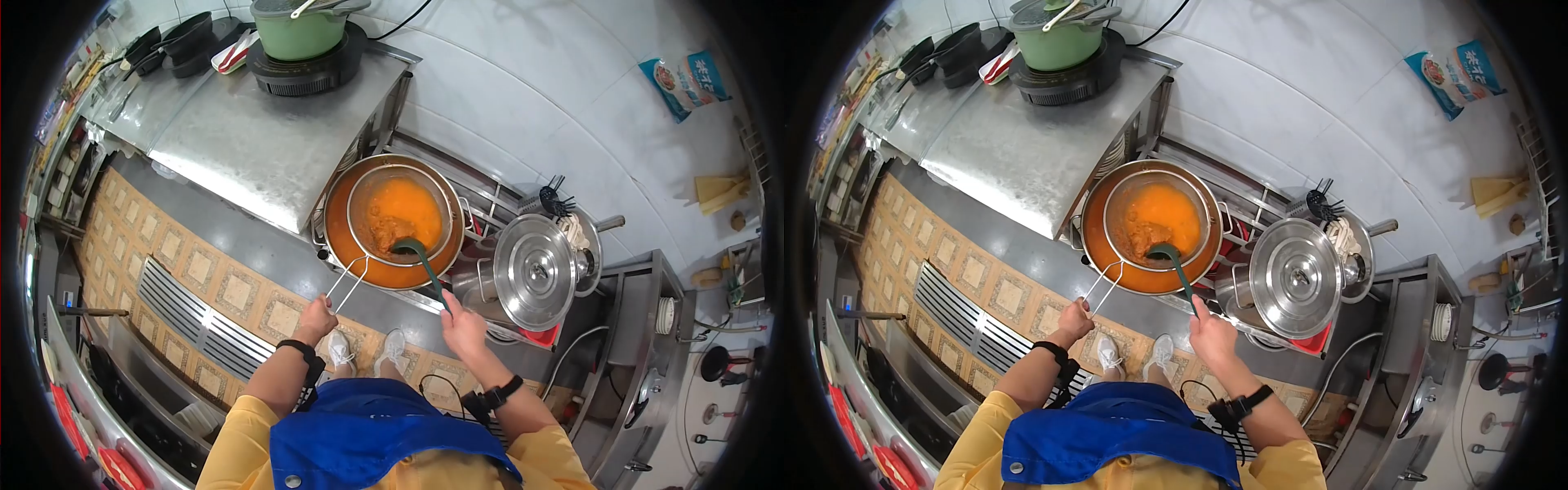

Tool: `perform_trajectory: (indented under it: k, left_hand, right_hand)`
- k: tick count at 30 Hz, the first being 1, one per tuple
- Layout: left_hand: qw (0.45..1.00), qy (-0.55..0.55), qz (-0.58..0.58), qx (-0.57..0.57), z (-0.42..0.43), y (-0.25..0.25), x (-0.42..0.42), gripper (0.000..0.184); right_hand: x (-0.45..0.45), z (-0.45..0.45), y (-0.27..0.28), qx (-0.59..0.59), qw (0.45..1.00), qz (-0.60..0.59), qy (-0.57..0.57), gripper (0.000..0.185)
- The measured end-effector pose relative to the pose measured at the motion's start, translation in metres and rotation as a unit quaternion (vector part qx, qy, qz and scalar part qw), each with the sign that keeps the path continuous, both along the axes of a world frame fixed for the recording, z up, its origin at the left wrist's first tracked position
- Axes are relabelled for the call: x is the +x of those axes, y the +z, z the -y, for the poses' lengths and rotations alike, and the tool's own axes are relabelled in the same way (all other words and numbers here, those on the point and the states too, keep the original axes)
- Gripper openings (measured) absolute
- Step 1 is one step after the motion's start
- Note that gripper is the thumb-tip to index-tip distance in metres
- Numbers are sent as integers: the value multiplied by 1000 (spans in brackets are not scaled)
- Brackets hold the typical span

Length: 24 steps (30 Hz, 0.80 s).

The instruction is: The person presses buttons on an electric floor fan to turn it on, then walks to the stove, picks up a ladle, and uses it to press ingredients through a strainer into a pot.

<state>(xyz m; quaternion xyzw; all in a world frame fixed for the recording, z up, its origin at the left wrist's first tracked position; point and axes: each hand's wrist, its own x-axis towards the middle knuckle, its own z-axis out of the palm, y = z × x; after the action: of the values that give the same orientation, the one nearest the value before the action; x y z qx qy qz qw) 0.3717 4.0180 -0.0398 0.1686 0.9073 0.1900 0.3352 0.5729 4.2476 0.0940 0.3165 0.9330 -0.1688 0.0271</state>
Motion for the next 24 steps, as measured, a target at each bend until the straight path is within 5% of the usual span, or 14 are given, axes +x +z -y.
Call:
perform_trajectory:
  k: [12,24]
  left_hand:
    - [1000,-11,13,-14,-2,9,-1,32]
    - [999,4,24,27,3,-8,1,38]
  right_hand:
    - [-67,-11,-39,57,996,61,-1,44]
    - [-80,-62,27,-8,993,6,-116,40]
